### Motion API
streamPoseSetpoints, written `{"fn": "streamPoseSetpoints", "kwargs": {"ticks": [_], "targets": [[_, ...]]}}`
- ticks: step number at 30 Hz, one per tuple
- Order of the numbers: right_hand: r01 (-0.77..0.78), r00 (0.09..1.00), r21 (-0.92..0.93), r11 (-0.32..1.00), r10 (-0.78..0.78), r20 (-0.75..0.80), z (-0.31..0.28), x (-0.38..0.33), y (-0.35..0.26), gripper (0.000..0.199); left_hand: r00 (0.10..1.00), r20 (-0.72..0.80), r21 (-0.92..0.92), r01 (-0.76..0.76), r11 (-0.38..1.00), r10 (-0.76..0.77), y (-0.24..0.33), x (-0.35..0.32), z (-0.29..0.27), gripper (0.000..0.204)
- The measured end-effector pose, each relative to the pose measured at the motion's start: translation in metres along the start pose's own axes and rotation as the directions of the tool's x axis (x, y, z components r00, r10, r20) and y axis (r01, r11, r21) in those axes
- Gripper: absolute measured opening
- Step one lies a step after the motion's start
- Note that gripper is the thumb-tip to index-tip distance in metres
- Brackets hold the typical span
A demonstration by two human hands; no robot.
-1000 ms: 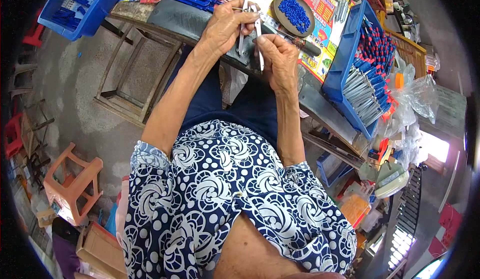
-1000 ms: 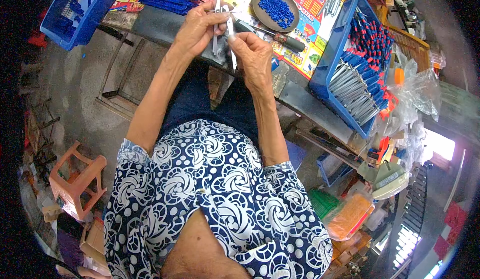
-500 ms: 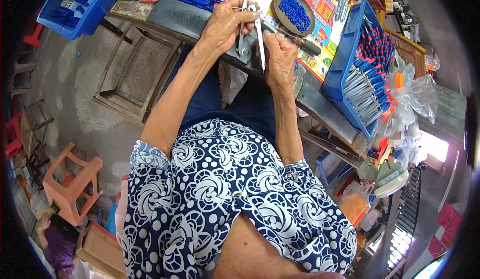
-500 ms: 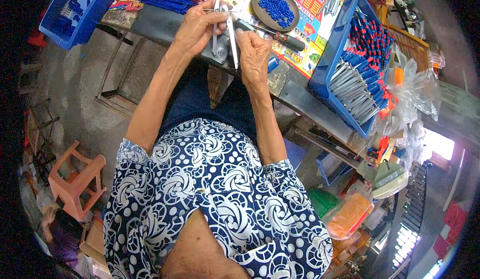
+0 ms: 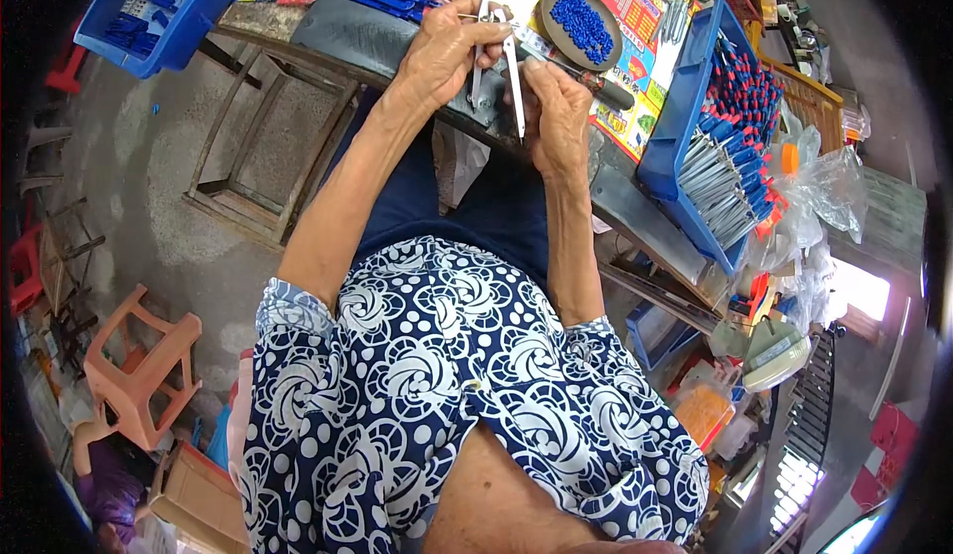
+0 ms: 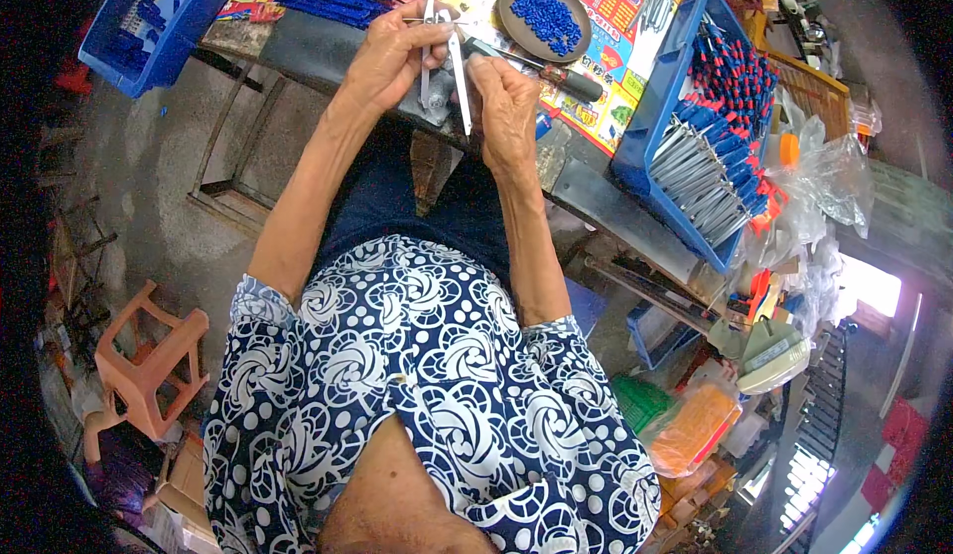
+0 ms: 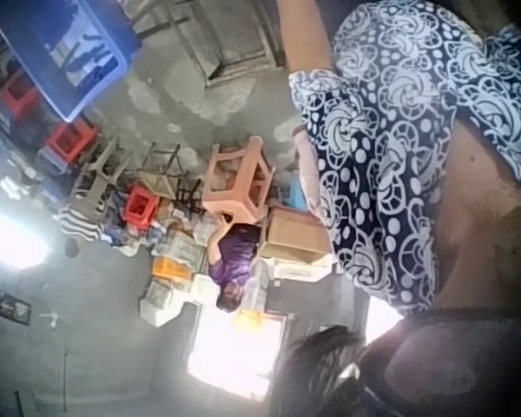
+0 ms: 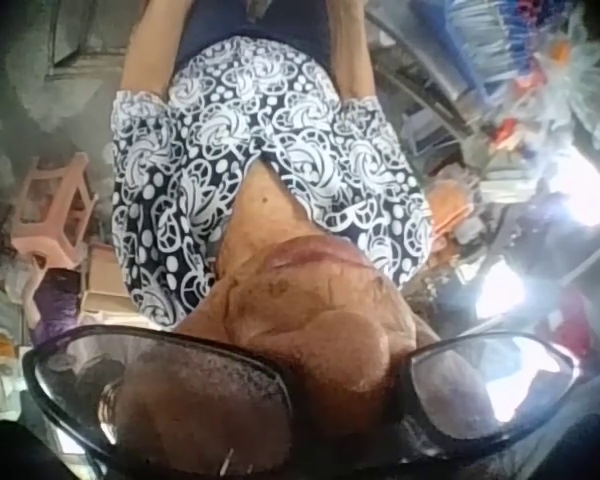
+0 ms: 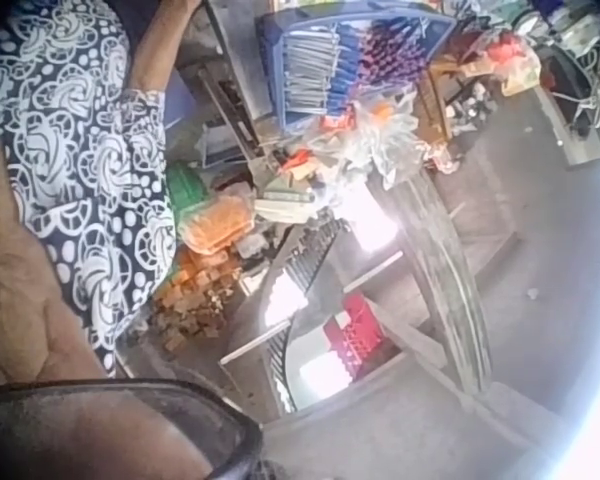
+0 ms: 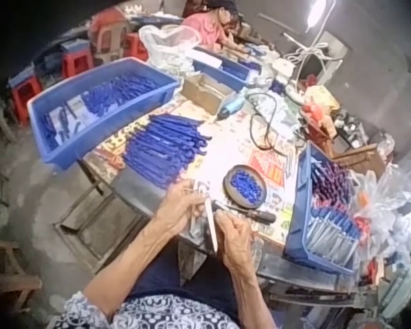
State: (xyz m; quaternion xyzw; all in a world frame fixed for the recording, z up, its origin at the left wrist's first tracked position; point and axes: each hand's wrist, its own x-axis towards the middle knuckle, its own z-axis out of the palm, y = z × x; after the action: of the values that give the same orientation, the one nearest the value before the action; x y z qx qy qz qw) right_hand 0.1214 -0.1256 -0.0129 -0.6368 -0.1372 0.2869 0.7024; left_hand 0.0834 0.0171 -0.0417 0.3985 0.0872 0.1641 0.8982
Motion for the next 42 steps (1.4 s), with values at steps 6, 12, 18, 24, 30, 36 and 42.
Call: {"fn": "streamPoseSetpoints", "kwargs": {"ticks": [6,12,18,24,30,36,42], "targets": [[0.022,0.998,-0.043,0.999,-0.019,0.056,0.009,0.012,-0.002,0.021,1.0,0.027,0.0,0.011,1.0,-0.011,0.0,0.001,0.0,0.02],[0.068,0.994,-0.008,0.998,-0.067,0.084,0.009,0.013,-0.002,0.021,0.999,0.036,-0.006,0.024,1.0,-0.024,-0.002,0.0,-0.004,0.019],[-0.054,0.997,0.025,0.998,0.052,0.063,-0.004,0.004,-0.001,0.022,1.0,0.007,0.002,0.014,1.0,-0.014,0.0,0.001,-0.003,0.02],[-0.073,0.993,0.029,0.997,0.07,0.098,-0.007,-0.006,-0.006,0.02,1.0,0.012,-0.005,-0.007,1.0,0.007,0.0,0.001,-0.002,0.021],[-0.095,0.991,0.049,0.994,0.09,0.094,-0.007,-0.007,-0.006,0.019,1.0,0.017,-0.012,-0.008,1.0,0.008,-0.001,0.001,-0.003,0.022],[-0.083,0.991,0.052,0.995,0.077,0.11,-0.01,-0.01,-0.007,0.018,0.999,-0.008,-0.017,-0.04,0.999,0.04,0.001,0.0,0.003,0.015],[-0.093,0.99,0.064,0.994,0.085,0.11,-0.008,-0.01,-0.008,0.016,1.0,0.004,-0.045,-0.029,0.999,0.029,0.001,0.0,0.001,0.015]]}}
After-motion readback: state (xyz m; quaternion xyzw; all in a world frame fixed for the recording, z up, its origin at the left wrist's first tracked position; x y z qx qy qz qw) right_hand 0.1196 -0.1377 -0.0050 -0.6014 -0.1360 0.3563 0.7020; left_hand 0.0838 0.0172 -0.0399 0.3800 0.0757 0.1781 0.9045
